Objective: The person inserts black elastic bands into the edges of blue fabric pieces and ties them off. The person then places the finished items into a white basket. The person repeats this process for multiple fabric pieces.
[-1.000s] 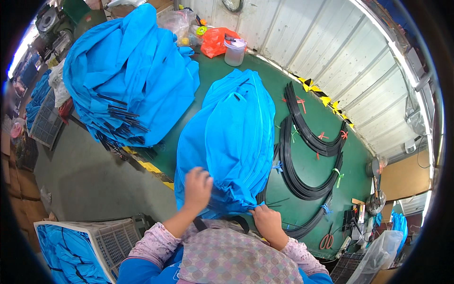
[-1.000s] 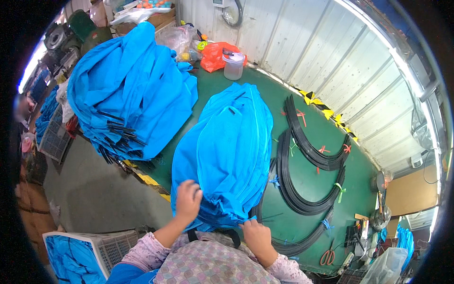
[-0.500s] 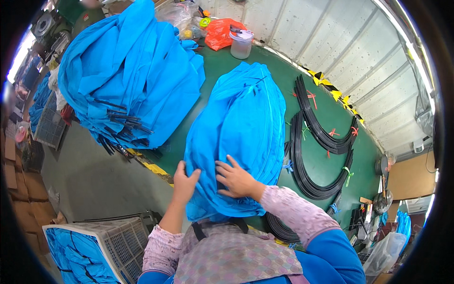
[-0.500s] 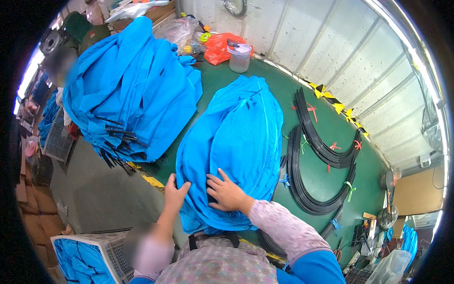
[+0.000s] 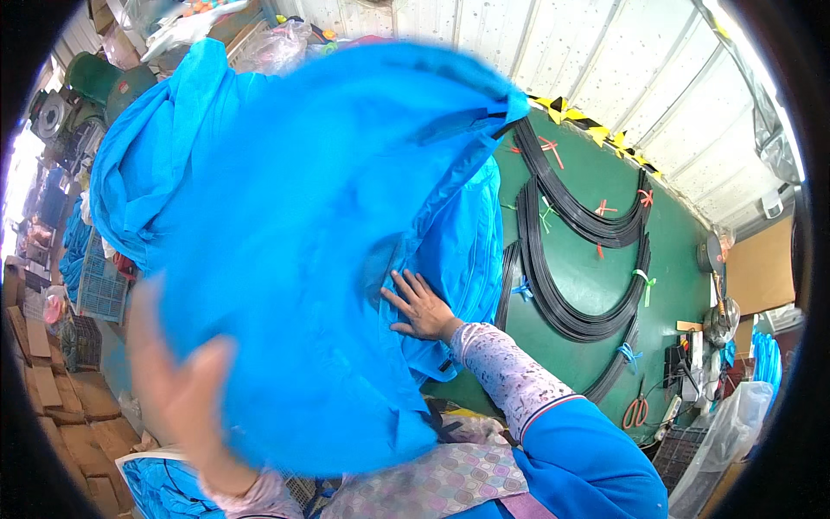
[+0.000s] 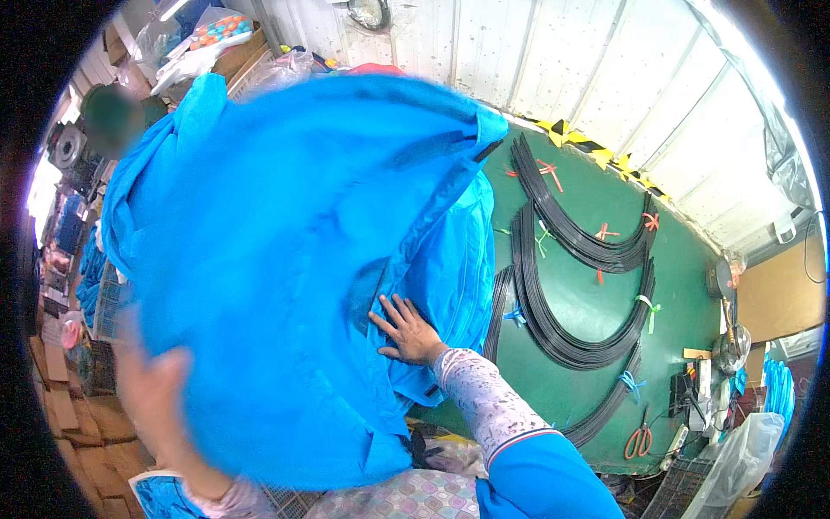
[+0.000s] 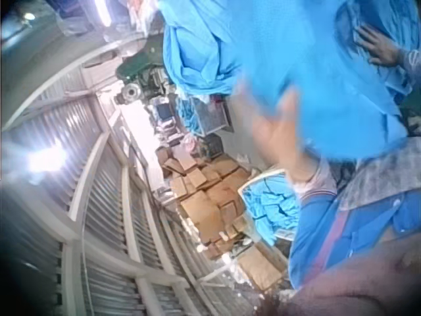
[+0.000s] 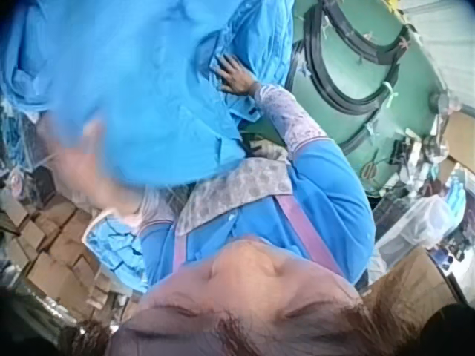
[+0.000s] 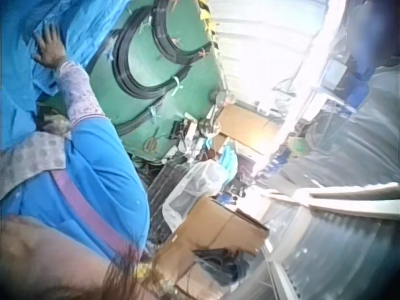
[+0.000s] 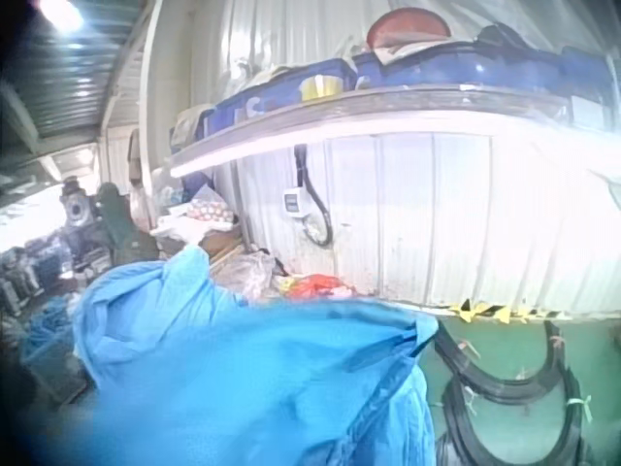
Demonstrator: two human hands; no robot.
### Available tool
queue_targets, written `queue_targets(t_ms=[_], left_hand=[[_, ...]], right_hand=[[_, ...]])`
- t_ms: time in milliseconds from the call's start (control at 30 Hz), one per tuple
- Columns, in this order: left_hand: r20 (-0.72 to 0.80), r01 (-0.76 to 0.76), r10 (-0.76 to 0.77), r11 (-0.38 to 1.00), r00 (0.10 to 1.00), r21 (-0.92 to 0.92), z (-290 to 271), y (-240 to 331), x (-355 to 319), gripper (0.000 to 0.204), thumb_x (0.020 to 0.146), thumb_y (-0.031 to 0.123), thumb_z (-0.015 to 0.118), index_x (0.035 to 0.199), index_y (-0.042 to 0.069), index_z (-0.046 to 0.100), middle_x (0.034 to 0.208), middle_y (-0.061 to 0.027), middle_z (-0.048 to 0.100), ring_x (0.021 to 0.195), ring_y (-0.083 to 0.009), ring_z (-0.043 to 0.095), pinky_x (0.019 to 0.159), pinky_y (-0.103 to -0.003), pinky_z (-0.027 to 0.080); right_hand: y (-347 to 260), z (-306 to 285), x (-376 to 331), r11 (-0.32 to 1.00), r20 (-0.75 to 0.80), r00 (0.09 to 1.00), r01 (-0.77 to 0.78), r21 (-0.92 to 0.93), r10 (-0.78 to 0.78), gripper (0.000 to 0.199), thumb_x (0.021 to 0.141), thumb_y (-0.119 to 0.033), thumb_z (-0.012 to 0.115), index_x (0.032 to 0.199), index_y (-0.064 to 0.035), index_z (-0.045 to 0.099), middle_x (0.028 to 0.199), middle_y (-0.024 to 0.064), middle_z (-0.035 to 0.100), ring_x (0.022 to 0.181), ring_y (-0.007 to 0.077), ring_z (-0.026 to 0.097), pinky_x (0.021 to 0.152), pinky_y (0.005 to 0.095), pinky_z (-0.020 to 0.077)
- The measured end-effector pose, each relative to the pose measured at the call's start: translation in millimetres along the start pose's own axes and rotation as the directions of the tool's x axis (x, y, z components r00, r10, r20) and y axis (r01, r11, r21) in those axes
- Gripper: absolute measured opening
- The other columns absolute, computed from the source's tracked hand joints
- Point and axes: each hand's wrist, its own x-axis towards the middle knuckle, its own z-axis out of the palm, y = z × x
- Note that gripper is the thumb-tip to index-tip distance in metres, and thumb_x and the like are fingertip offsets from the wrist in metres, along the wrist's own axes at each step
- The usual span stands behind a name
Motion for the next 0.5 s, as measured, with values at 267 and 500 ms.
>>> queue_targets(t_ms=[267,500], left_hand=[[0.729,0.904,-0.563,0.084,0.39,-0.419,198,-200,-148,0.07,0.092,0.028,0.069,0.147,0.001,0.034,0.142,-0.0135,0.049,0.126,-0.0299,0.051,0.106,-0.044,0.044],[0.408,0.492,-0.29,0.341,0.866,-0.801,86,-127,27,0.07,0.079,0.011,0.075,0.14,0.002,0.044,0.13,-0.0154,0.058,0.115,-0.031,0.058,0.099,-0.046,0.048]], right_hand=[[-48,-47,59,0.22,-0.181,0.872,0.087,0.972,0.454,0.099,0.092,-0.042,0.065,0.157,-0.0005,0.003,0.163,0.0236,0.004,0.152,0.0329,0.005,0.122,0.0403,0.0126],[-120,-211,58,0.457,-0.472,0.869,0.483,0.747,-0.148,0.099,0.087,-0.048,0.071,0.157,-0.0057,0.016,0.161,0.0207,0.019,0.149,0.0345,0.022,0.117,0.0435,0.0284]])
